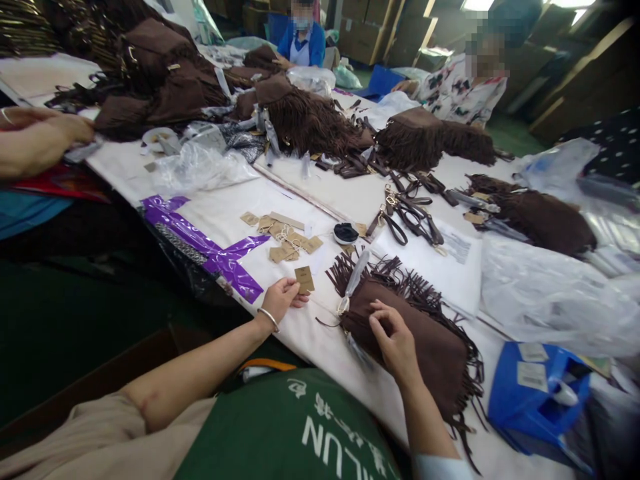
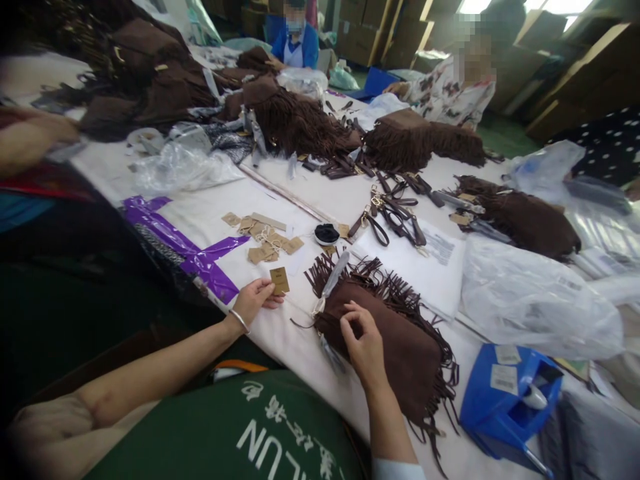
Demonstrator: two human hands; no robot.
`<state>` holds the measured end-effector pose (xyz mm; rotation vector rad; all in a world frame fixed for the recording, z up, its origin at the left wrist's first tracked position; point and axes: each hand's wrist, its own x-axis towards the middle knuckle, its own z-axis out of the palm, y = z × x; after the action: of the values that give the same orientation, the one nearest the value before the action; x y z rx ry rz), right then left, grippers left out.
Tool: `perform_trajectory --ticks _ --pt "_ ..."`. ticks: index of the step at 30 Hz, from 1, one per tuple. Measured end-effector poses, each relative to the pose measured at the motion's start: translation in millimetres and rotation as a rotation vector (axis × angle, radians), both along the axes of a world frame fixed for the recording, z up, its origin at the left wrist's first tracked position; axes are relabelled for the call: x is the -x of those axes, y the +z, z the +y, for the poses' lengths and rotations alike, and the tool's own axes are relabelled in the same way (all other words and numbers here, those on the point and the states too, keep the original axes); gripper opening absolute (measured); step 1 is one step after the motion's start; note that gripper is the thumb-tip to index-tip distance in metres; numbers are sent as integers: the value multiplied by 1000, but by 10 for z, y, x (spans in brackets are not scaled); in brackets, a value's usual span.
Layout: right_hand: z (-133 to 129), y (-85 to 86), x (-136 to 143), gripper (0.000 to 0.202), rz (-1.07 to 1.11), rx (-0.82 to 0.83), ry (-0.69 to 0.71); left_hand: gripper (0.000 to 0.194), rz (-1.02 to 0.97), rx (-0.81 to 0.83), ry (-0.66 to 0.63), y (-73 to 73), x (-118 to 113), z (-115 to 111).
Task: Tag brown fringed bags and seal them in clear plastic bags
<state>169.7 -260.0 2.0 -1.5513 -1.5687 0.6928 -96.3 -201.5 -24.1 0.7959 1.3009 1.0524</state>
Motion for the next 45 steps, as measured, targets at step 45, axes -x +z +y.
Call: perform_trajectory --ticks 45 --pt "-451 -173 13 46 -687 9 286 29 889 -1345 -858 176 -730 -37"
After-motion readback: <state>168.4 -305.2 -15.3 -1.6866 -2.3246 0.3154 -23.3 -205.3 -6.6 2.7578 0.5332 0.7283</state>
